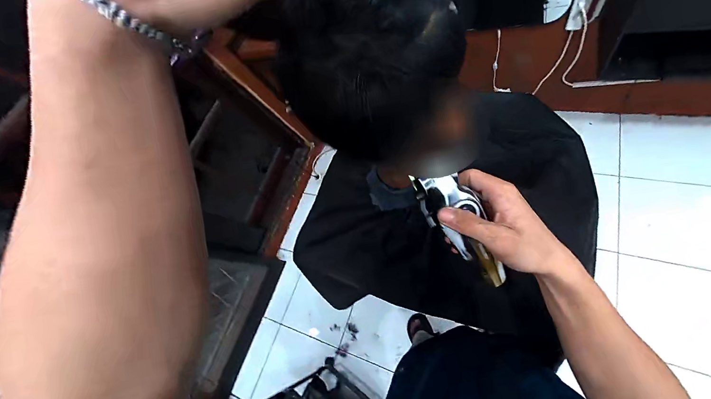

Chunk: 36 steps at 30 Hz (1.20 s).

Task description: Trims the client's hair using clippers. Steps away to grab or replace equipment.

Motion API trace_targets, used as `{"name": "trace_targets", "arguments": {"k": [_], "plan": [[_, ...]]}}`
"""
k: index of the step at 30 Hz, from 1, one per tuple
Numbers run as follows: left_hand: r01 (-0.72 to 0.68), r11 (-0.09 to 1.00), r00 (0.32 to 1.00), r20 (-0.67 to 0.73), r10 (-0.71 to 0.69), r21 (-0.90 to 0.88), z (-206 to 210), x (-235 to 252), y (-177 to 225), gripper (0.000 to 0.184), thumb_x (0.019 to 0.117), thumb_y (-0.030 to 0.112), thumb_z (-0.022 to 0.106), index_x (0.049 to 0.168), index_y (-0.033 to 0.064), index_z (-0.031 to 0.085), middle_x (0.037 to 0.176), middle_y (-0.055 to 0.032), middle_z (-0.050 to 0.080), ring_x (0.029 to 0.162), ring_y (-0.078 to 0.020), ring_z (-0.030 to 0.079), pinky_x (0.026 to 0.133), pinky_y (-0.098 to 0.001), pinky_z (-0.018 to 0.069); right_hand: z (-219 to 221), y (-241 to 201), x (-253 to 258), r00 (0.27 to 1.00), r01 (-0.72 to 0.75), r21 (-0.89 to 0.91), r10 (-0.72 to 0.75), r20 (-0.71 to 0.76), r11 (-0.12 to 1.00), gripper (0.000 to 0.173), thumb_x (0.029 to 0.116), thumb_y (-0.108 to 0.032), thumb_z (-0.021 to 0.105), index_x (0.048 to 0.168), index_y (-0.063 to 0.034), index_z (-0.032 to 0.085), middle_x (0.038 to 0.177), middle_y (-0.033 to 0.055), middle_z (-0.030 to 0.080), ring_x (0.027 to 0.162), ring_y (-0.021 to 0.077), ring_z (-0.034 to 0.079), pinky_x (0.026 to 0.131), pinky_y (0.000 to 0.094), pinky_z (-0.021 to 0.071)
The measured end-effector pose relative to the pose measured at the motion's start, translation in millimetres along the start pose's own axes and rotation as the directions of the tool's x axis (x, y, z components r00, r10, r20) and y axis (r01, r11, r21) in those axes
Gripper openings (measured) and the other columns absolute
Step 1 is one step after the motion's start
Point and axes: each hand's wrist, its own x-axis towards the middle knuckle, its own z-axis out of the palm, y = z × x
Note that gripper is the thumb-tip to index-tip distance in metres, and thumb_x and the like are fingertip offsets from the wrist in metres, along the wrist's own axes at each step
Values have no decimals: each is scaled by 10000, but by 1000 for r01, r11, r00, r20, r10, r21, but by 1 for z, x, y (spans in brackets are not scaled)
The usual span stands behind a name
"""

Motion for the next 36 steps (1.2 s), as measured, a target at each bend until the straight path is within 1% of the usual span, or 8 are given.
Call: {"name": "trace_targets", "arguments": {"k": [4, 7, 11, 13, 16, 20, 27, 36], "plan": [[59, 998, 992, 113, -55, -33, 11, -3, 8, 146, 893, 361, 758, 945, 226, 735, 852, 153, 717, 801, 83, 669, 730, -131, 569, 4, -11, 9, 999, -33, -168, 30, -15, 985, 361, 939, -339, 699, 1146, -51, 631, 803, 17, 683, 657, 70, 656, 584, 259, 564], [112, 991, 985, 125, -122, 79, 16, -2, 14, 156, 895, 344, 746, 935, 193, 748, 810, 123, 724, 749, 84, 666, 692, -117, 550, 5, -13, 16, 998, -67, -207, 67, -3, 976, 351, 950, -349, 699, 1122, -52, 627, 781, 27, 680, 639, 78, 649, 569, 264, 546], [202, 970, 971, 99, -216, 137, 19, -1, 17, 190, 907, 368, 737, 956, 184, 746, 829, 106, 718, 763, 75, 659, 711, -123, 533, 6, -17, 23, 993, -105, -209, 113, 24, 972, 351, 956, -360, 707, 1084, -43, 630, 763, 27, 673, 627, 76, 640, 569, 259, 532], [172, 978, 977, 108, -184, 115, 19, 1, 14, 165, 907, 342, 741, 933, 179, 752, 811, 111, 721, 755, 82, 660, 713, -114, 532, 7, -17, 25, 993, -109, -215, 117, 23, 971, 354, 950, -368, 711, 1067, -44, 630, 740, 25, 668, 608, 78, 634, 547, 262, 520], [111, 988, 983, 133, -125, 102, 17, 5, 8, 147, 899, 327, 741, 918, 183, 758, 802, 114, 725, 751, 85, 663, 708, -111, 539, 3, -11, 31, 994, -99, -180, 107, 33, 979, 400, 932, -416, 707, 1067, -46, 637, 772, 16, 693, 665, 73, 668, 618, 278, 561], [163, 979, 978, 110, -176, 121, 18, 3, 10, 168, 905, 357, 741, 930, 191, 742, 803, 120, 712, 746, 90, 654, 693, -111, 534, 0, -13, 35, 996, -72, -168, 79, 35, 983, 384, 933, -410, 704, 1047, -48, 641, 745, 0, 675, 644, 53, 648, 597, 255, 542], [201, 975, 970, 120, -212, 98, 16, 2, 12, 137, 929, 312, 717, 938, 177, 734, 809, 115, 711, 753, 86, 657, 701, -112, 536, -2, -11, 36, 994, -67, -183, 81, 69, 981, 369, 945, -400, 697, 1045, -48, 648, 762, 6, 678, 658, 56, 647, 612, 256, 536], [198, 974, 973, 100, -209, 112, 16, -1, 14, 140, 933, 302, 720, 954, 164, 733, 820, 109, 711, 755, 90, 655, 694, -104, 532, -4, -18, 37, 997, -24, -146, 34, 68, 989, 353, 946, -384, 695, 1038, -46, 651, 750, 6, 685, 644, 53, 654, 591, 246, 545]]}}
